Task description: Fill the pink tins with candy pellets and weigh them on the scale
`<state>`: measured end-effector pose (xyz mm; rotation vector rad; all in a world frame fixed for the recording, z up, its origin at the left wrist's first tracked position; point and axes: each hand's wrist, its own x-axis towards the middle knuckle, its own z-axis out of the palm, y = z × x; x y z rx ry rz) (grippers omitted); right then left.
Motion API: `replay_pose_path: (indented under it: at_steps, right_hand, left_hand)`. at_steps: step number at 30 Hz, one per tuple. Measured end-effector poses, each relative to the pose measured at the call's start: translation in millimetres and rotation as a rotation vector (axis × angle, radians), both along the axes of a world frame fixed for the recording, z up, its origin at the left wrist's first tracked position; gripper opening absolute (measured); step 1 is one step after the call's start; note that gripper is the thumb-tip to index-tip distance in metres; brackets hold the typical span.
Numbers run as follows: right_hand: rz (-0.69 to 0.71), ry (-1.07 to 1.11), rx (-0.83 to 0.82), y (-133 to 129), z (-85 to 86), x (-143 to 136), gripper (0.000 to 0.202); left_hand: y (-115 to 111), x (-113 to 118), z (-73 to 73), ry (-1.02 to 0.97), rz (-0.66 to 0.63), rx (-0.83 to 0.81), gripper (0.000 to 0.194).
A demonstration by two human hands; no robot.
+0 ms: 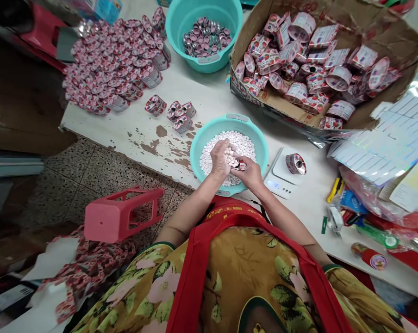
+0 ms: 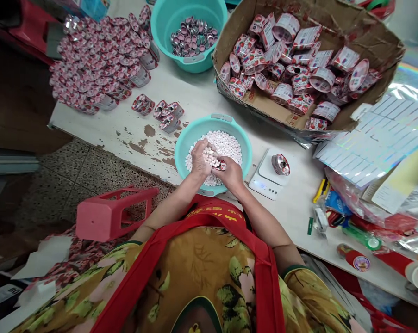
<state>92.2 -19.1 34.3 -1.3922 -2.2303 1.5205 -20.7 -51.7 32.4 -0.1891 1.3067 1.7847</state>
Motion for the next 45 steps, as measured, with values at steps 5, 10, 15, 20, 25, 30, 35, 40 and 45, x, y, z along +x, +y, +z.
replay_pose_path:
  at_steps: [5, 10, 15, 20, 25, 30, 35, 40, 45]
  right_hand:
    - [0.036, -0.115, 0.024, 0, 7.6, -8, 0.04]
    - [0.038, -0.187, 0.052, 1, 9.4, -12, 0.039]
    - [-0.004, -0.138, 0.05, 7, 7.6, -9, 0.038]
    - [-0.044, -0.105, 0.059, 15, 5.6, -8, 0.035]
    - [-0.063, -0.059, 0.073, 20, 4.3, -9, 0.036]
    - [-0.109, -0.033, 0.061, 22, 4.8, -9, 0.037]
    - [-0.129, 0.022, 0.059, 23, 4.2, -9, 0.038]
    - [-0.162, 0.052, 0.051, 22, 3.7, -8, 0.035]
    - [-0.155, 0.104, 0.044, 24, 4.9, -8, 0.035]
  left_hand:
    - [3, -3, -11.6, 0.065, 0.055, -0.053, 0.042]
    - [7, -6, -11.6, 0.059, -0.014, -0.026, 0.037]
    - [15, -4, -9.0, 0.076, -0.008, 0.045, 0.025]
    - [26, -2, -5.1, 0.116, -0.037, -0.023, 0.041]
    - [34, -4, -1.4, 0.146, -0.057, -0.032, 0.051]
    - [38, -4, 0.8, 0.171, -0.096, -0.023, 0.05]
    - [40, -6, 4.7, 0.202, -0.137, -0.037, 0.046]
    - [39, -6, 14.3, 0.212, -0.173, -0.017, 0.045]
    - [40, -5, 23.0, 0.189, -0.199, 0.02, 0.037]
